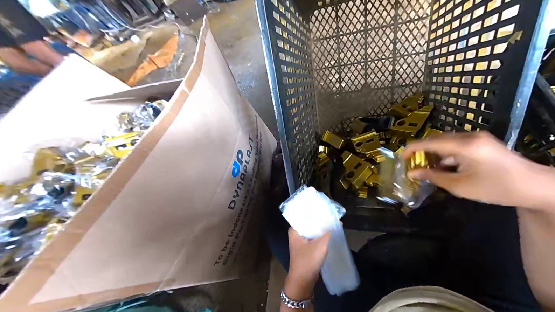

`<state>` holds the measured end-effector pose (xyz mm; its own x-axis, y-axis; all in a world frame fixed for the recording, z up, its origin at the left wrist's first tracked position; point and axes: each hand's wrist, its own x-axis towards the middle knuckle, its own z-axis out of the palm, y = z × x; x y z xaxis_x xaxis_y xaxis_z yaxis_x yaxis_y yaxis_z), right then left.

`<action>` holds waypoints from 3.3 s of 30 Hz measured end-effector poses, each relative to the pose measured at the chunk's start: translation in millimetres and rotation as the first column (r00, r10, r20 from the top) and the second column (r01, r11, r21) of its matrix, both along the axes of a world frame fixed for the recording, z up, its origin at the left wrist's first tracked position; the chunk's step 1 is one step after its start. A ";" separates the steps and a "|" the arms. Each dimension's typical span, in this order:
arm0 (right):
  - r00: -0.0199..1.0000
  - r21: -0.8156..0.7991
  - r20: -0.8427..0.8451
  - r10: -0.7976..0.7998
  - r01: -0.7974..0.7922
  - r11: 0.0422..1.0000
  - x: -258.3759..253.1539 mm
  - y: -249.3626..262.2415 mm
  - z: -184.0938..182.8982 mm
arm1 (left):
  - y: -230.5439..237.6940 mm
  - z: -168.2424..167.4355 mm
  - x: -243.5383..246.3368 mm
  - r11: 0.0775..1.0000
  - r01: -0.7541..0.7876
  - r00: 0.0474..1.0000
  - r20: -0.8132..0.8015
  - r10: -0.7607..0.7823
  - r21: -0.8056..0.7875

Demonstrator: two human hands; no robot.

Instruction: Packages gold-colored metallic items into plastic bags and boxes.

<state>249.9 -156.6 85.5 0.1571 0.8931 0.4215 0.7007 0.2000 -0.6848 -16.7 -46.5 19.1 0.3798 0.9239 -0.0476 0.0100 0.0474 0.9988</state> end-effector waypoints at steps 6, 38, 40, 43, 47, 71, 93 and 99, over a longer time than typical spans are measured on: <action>0.893 -0.011 -0.428 0.140 -0.160 0.987 -54.9 37.7 -32.5 | -7.6 -8.7 29.9 0.942 -0.001 1.000 -0.016 0.007 0.337; 0.894 -0.550 -0.235 -0.382 0.202 0.811 -18.8 -10.2 -106.8 | 1.0 -35.2 18.5 0.994 0.038 0.999 -0.039 -0.034 0.103; 0.845 -0.753 0.064 -0.532 0.391 0.530 7.5 -5.9 -126.6 | 4.1 -32.5 22.3 0.992 -0.018 1.000 0.018 0.016 0.127; 0.827 -0.856 0.215 -0.519 0.415 0.308 14.0 10.3 -165.2 | 3.5 -26.1 36.6 0.986 -0.012 0.997 0.081 -0.002 0.164; 0.728 -0.819 0.014 -0.685 0.401 0.410 12.5 16.2 -173.5 | 4.0 -24.6 54.4 0.964 -0.073 0.997 0.055 0.060 0.256; 0.888 -0.514 -0.424 -0.179 -0.073 0.854 -71.8 39.4 -89.5 | -3.6 -20.4 52.5 0.869 0.307 0.944 -0.239 -0.227 0.389; 0.852 0.281 -0.481 0.209 -0.076 0.957 -20.5 20.5 -0.4 | -3.3 -17.9 32.6 0.982 -0.009 0.998 0.063 -0.003 0.190; 0.906 -0.130 -0.424 -0.001 -0.060 0.990 -60.5 30.6 -65.8 | -5.7 5.2 36.9 0.933 0.334 0.931 0.107 -0.349 0.138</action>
